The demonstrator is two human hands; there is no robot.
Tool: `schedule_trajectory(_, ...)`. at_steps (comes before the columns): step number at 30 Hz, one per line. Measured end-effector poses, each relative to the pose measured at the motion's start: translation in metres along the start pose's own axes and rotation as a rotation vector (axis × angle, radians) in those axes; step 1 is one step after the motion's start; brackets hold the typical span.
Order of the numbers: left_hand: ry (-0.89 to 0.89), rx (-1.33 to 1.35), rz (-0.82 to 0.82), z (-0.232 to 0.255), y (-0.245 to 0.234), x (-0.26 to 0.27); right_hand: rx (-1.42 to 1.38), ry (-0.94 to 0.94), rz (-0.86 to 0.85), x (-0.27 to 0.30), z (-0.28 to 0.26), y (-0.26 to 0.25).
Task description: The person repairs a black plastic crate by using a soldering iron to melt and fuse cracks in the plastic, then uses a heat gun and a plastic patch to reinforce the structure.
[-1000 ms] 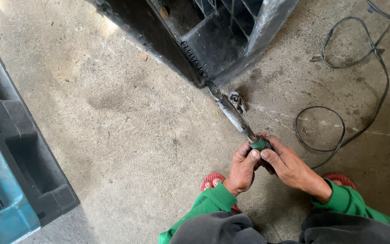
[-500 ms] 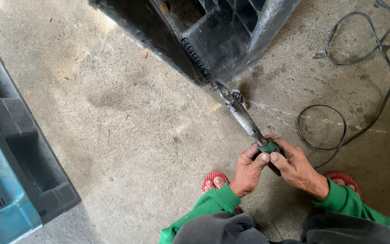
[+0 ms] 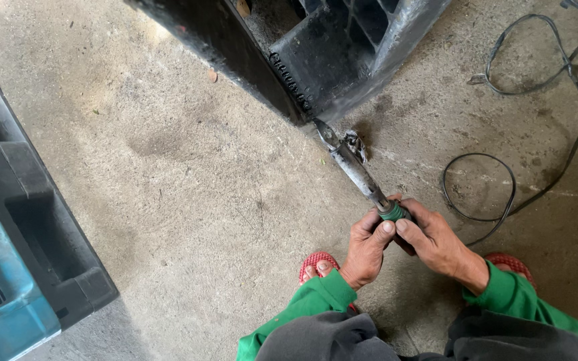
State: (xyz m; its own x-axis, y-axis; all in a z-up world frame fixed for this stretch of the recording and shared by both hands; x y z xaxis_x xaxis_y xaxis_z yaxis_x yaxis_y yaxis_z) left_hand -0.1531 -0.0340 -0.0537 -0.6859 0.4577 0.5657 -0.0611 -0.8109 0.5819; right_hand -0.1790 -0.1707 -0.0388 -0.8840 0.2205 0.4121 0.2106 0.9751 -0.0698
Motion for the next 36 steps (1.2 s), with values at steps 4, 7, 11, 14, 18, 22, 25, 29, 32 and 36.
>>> schedule_trajectory(4, 0.03, -0.047, 0.033, -0.002, -0.004, -0.005, -0.069, 0.032, -0.055, -0.005, -0.002, 0.0)
schedule_trajectory(7, 0.05, -0.069, 0.043, -0.002, -0.007, -0.009, -0.066, 0.042, -0.055, -0.01, 0.006, 0.002)
schedule_trajectory(11, 0.019, -0.025, 0.011, 0.0, -0.006, -0.012, -0.09, 0.054, -0.071, -0.014, 0.013, 0.004)
schedule_trajectory(14, 0.024, -0.024, 0.003, 0.0, -0.005, -0.014, -0.104, 0.06, -0.076, -0.014, 0.015, 0.005)
schedule_trajectory(18, 0.025, -0.037, -0.002, 0.001, -0.005, -0.015, -0.085, 0.059, -0.066, -0.016, 0.013, 0.004)
schedule_trajectory(22, 0.031, -0.052, -0.008, 0.003, -0.007, -0.014, -0.062, 0.039, -0.068, -0.015, 0.013, 0.005)
schedule_trajectory(25, 0.031, -0.061, -0.012, 0.003, -0.007, -0.015, -0.055, 0.032, -0.069, -0.016, 0.012, 0.005)
schedule_trajectory(29, 0.025, -0.058, -0.007, 0.005, -0.006, -0.015, -0.033, 0.038, -0.065, -0.016, 0.009, 0.006)
schedule_trajectory(32, 0.02, -0.061, -0.009, 0.006, -0.005, -0.015, -0.016, 0.034, -0.064, -0.016, 0.006, 0.006)
schedule_trajectory(36, 0.024, -0.065, -0.016, 0.007, -0.005, -0.014, -0.011, 0.021, -0.057, -0.017, 0.001, 0.007)
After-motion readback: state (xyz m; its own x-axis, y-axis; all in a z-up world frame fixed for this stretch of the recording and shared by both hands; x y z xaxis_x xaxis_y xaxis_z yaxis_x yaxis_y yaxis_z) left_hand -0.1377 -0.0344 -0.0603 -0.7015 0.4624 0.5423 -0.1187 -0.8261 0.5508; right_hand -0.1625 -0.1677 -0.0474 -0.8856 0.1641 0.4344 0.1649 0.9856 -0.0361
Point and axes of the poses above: each hand's wrist, its own x-axis away from the middle knuckle, its own y-axis out of the palm, z = x × y, the point moved 5 cm from there along -x, towards the middle knuckle, and after that the axes turned 14 degrees about z, right-handed, at the moved point
